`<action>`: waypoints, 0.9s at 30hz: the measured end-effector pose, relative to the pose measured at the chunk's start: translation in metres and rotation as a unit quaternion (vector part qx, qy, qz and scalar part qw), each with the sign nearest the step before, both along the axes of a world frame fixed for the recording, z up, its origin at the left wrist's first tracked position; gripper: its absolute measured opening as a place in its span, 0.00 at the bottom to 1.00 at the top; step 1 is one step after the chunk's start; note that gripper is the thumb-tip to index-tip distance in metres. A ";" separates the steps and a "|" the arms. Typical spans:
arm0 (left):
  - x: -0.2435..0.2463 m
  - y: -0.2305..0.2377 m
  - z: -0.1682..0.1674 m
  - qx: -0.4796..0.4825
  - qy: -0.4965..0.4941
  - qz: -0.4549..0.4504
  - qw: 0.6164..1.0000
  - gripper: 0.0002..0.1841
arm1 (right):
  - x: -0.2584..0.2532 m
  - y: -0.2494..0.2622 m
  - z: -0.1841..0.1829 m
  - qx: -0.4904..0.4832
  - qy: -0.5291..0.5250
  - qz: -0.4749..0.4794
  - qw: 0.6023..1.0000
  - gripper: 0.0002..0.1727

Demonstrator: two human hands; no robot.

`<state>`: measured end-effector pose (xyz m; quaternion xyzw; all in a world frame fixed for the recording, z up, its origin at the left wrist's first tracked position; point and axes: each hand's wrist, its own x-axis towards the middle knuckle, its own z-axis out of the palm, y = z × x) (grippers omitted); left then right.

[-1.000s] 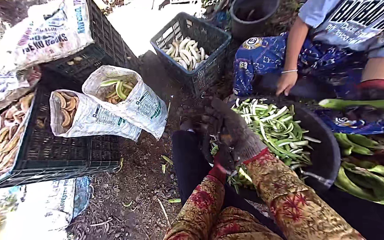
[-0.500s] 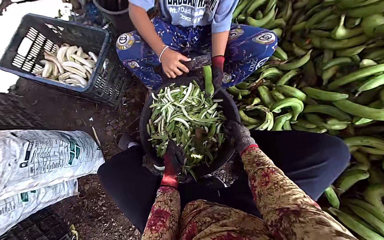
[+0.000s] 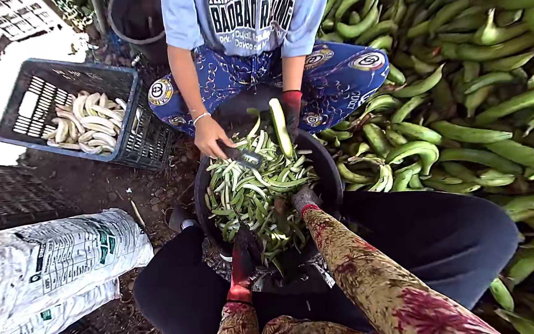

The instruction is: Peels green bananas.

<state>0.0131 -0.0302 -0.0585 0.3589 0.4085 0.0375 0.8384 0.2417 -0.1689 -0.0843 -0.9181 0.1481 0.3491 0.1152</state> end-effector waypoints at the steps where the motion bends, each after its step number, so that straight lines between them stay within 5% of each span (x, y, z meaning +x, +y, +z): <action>1: 0.000 -0.001 -0.001 0.000 -0.006 -0.003 1.000 0.22 | -0.003 -0.003 -0.001 0.001 -0.009 -0.005 1.000 0.38; 7: 0.012 -0.008 0.012 0.040 0.031 -0.019 0.999 0.23 | -0.035 -0.022 0.013 0.236 -0.096 -0.160 0.954 0.35; 12: 0.012 -0.023 0.031 0.141 0.025 -0.139 0.980 0.28 | -0.056 -0.027 0.021 0.377 -0.128 -0.169 0.902 0.34; 19: 0.004 -0.052 0.048 0.369 0.004 -0.293 0.882 0.27 | -0.064 -0.020 0.077 0.411 -0.150 -0.274 0.856 0.41; 27: 0.037 -0.076 0.072 0.457 0.058 -0.324 0.826 0.27 | -0.069 -0.025 0.120 0.426 -0.180 -0.320 0.827 0.30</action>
